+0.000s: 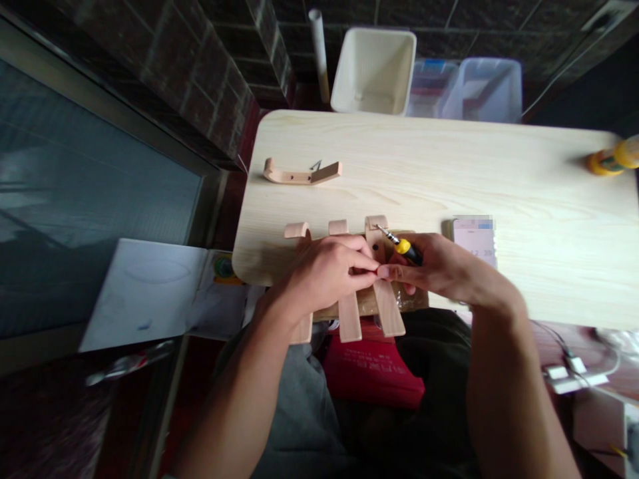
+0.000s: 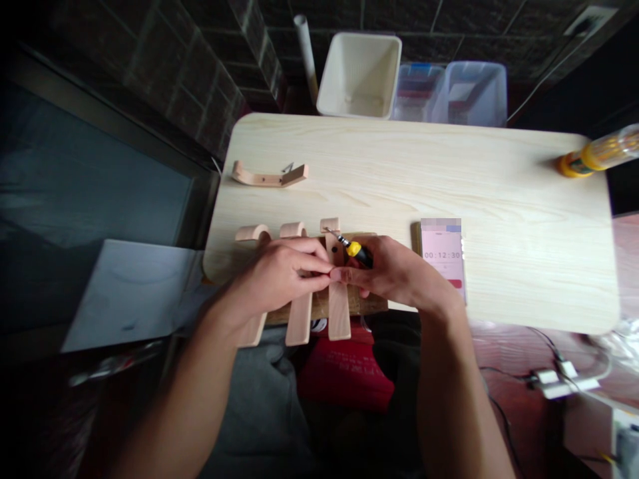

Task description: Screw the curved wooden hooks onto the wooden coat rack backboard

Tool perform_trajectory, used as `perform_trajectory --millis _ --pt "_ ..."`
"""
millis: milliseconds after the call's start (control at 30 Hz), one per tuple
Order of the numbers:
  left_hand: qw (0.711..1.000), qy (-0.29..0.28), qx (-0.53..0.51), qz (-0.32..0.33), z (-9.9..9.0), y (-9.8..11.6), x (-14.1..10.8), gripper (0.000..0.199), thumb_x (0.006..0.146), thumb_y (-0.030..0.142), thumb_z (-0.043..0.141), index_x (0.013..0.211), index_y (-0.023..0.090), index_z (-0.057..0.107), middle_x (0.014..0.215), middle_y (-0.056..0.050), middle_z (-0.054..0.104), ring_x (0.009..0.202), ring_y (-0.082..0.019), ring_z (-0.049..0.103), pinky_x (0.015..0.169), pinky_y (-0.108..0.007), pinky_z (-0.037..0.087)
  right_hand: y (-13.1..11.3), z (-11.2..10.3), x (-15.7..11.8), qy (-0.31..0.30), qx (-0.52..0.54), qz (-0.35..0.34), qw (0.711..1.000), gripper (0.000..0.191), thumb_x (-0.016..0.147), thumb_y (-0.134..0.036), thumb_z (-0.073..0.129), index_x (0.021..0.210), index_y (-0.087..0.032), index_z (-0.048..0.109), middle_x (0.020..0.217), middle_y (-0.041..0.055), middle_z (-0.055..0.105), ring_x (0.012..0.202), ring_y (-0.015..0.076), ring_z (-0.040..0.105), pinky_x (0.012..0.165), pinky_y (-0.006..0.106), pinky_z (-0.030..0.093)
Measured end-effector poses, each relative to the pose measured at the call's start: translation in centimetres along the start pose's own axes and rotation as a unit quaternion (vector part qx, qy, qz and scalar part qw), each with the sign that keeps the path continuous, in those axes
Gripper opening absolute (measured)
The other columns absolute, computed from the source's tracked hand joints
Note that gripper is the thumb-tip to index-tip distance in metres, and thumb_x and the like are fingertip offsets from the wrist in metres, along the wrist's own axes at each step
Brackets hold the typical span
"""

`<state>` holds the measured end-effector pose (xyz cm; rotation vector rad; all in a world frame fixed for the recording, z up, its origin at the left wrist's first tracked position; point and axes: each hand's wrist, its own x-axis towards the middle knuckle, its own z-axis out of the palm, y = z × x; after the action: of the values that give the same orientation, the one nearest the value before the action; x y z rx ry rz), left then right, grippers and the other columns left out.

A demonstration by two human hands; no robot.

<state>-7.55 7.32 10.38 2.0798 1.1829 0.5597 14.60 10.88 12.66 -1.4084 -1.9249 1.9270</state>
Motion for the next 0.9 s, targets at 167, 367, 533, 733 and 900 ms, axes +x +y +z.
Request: perform_trajectory --millis 167,367,533,733,900 --pt "1.0 -0.01 -0.007 0.004 -0.1 -0.1 0.2 0.013 0.086 0.018 0.073 0.085 0.026 0.083 0.09 0.0 0.076 0.077 -0.014 0.068 0.07 -0.028 0.052 0.2 0.0 0.1 0.002 -0.019 0.008 1.0 0.039 0.085 -0.052 0.074 0.103 -0.019 0.067 0.068 0.0009 0.067 0.057 0.0136 0.058 0.049 0.028 0.043" --pt "1.0 -0.02 -0.007 -0.007 -0.2 -0.1 0.2 0.012 0.086 0.019 0.074 0.086 0.027 0.083 0.09 0.0 0.076 0.079 -0.015 0.067 0.07 -0.027 0.051 -0.2 0.0 0.1 -0.01 0.0 0.016 1.0 0.035 0.085 -0.05 0.074 0.096 -0.019 0.063 0.071 0.0003 0.067 0.058 0.0134 0.061 0.052 0.027 0.046" --pt "1.0 -0.027 0.003 -0.002 -0.3 -0.2 0.3 0.012 0.087 0.019 0.074 0.086 0.027 0.083 0.089 0.0 0.075 0.077 -0.014 0.067 0.07 -0.027 0.051 -0.5 0.0 0.1 -0.01 -0.022 0.021 0.999 0.035 0.086 -0.051 0.073 0.098 -0.019 0.063 0.071 0.0006 0.068 0.061 0.0144 0.063 0.052 0.026 0.045" --pt "1.0 -0.026 0.008 0.0 -0.4 0.0 0.4 0.012 0.087 0.019 0.073 0.086 0.027 0.082 0.087 0.001 0.075 0.077 -0.014 0.067 0.069 -0.026 0.05 0.1 -0.2 0.1 -0.018 -0.015 0.023 0.999 0.039 0.085 -0.054 0.073 0.1 -0.019 0.065 0.07 0.0018 0.07 0.06 0.0144 0.061 0.051 0.026 0.044" --pt "0.999 -0.029 0.013 0.006 -0.5 0.1 0.5 0.011 0.088 0.02 0.073 0.084 0.025 0.082 0.085 0.0 0.074 0.076 -0.014 0.067 0.07 -0.026 0.05 0.8 -0.2 -0.3 -0.007 0.046 -0.04 0.998 0.044 0.083 -0.059 0.074 0.095 -0.019 0.063 0.07 -0.0013 0.062 0.059 0.0124 0.056 0.052 0.025 0.042"
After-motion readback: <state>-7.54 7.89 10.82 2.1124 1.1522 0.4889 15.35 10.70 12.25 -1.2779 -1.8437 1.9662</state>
